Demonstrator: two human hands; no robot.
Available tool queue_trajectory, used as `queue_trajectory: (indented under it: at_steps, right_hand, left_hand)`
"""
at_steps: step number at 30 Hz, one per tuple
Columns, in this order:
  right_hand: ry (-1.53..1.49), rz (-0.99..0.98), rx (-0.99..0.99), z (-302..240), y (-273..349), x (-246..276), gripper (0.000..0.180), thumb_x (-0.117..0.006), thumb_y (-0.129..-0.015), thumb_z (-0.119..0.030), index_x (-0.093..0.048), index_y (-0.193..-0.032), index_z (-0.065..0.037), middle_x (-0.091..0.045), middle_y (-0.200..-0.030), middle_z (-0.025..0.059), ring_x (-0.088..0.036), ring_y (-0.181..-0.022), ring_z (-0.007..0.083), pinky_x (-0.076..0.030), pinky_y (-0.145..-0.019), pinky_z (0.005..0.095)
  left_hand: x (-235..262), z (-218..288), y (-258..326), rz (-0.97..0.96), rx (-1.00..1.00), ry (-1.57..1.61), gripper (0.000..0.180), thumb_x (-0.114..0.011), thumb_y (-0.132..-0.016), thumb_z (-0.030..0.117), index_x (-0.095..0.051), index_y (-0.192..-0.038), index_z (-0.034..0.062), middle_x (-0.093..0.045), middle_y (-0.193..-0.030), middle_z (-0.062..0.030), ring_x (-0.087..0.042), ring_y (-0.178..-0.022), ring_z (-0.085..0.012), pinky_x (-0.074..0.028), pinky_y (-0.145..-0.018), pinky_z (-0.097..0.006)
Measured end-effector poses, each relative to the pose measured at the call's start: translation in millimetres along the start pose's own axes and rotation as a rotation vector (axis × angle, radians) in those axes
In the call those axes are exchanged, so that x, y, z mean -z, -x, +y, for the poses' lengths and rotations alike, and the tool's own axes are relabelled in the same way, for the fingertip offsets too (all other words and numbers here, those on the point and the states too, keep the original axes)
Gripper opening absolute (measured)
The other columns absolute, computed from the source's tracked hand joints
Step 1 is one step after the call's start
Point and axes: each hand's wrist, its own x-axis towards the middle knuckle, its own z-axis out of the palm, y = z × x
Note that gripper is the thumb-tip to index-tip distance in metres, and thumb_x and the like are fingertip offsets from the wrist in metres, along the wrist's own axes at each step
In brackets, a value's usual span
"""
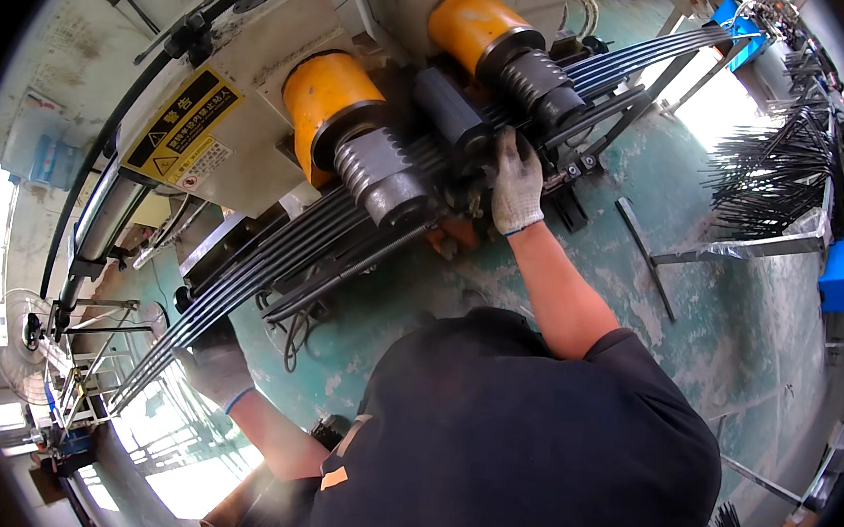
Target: The person repeatedly picks up bundles of long metal rods from a rack, feeds them into a bending machine, and collects the bent rods. The process is repeated continuously throughout the clip.
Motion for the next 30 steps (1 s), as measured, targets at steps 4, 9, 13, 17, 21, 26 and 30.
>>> queue_trajectory:
  at_steps: [4, 9, 13, 17, 21, 26, 30]
  right_hand:
    - [-0.329, 0.076, -0.227, -30, -7, -28, 0.037, -0.062, -0.105, -0.033, -0.065, -0.12, 0.001, -0.069, -0.099, 0.005, -0.066, -0.085, 0.0137, -0.053, -0.074, 0.029]
    - [-0.38, 0.046, -0.243, -19, -23, -25, 0.042, -0.074, -0.095, -0.025, -0.06, -0.126, 0.001, -0.066, -0.108, 0.0085, -0.064, -0.091, 0.0183, -0.054, -0.077, 0.0358]
    - [-0.384, 0.051, -0.235, -21, -32, -28, 0.036, -0.075, -0.093, -0.019, -0.065, -0.123, -0.002, -0.066, -0.098, 0.0094, -0.068, -0.074, 0.0207, -0.056, -0.061, 0.0362]
    - [-0.286, 0.003, -0.206, -9, -45, -22, 0.033, -0.077, -0.09, -0.02, -0.067, -0.118, -0.005, -0.066, -0.086, 0.0094, -0.067, -0.054, 0.0232, -0.055, -0.044, 0.0371]
    - [-0.209, -0.03, -0.139, -1, -49, -17, 0.035, -0.078, -0.089, -0.023, -0.066, -0.116, -0.005, -0.066, -0.081, 0.0088, -0.065, -0.049, 0.023, -0.053, -0.039, 0.0371]
    - [-0.225, -0.048, -0.043, 15, -55, -19, 0.033, -0.077, -0.09, -0.018, -0.065, -0.117, -0.004, -0.067, -0.083, 0.0095, -0.067, -0.053, 0.0219, -0.055, -0.044, 0.0358]
    - [-0.206, -0.069, -0.027, 22, -63, -4, 0.03, -0.074, -0.092, -0.015, -0.064, -0.118, -0.004, -0.067, -0.083, 0.0103, -0.067, -0.054, 0.0211, -0.055, -0.045, 0.0347]
  left_hand:
    - [47, 61, -60, -0.323, -0.514, -0.665, 0.06, -0.041, -0.111, 0.04, -0.041, -0.154, -0.0016, -0.047, -0.155, -0.0229, -0.042, -0.146, -0.038, -0.02, -0.128, -0.05]
    - [-74, 125, -24, -0.124, -0.55, -0.337, 0.06, -0.066, -0.101, 0.027, -0.05, -0.133, -0.0213, -0.058, -0.135, -0.0338, -0.061, -0.126, -0.0387, -0.044, -0.116, -0.047]
    - [-147, 135, -15, -0.122, -0.665, -0.543, 0.05, -0.058, -0.105, 0.025, -0.054, -0.136, -0.014, -0.065, -0.13, -0.027, -0.062, -0.124, -0.0345, -0.045, -0.114, -0.043]
    - [-217, 99, 7, -0.208, -0.801, -0.595, 0.045, -0.049, -0.108, 0.023, -0.058, -0.138, -0.0089, -0.069, -0.123, -0.0253, -0.069, -0.112, -0.0309, -0.056, -0.099, -0.038]
    - [-263, 73, 25, -0.363, -0.822, -0.817, 0.042, -0.054, -0.104, 0.024, -0.064, -0.131, -0.0073, -0.073, -0.11, -0.0229, -0.073, -0.1, -0.0278, -0.062, -0.085, -0.035]
    - [-313, 39, 57, -0.383, -0.952, -1.026, 0.04, -0.063, -0.099, 0.029, -0.071, -0.12, -0.0035, -0.076, -0.1, -0.0184, -0.073, -0.097, -0.0214, -0.061, -0.088, -0.037]
    - [-336, 13, 32, -0.614, -1.3, -1.455, 0.033, -0.053, -0.109, 0.024, -0.073, -0.125, 0.0037, -0.078, -0.109, -0.0122, -0.076, -0.099, -0.0208, -0.058, -0.094, -0.034]
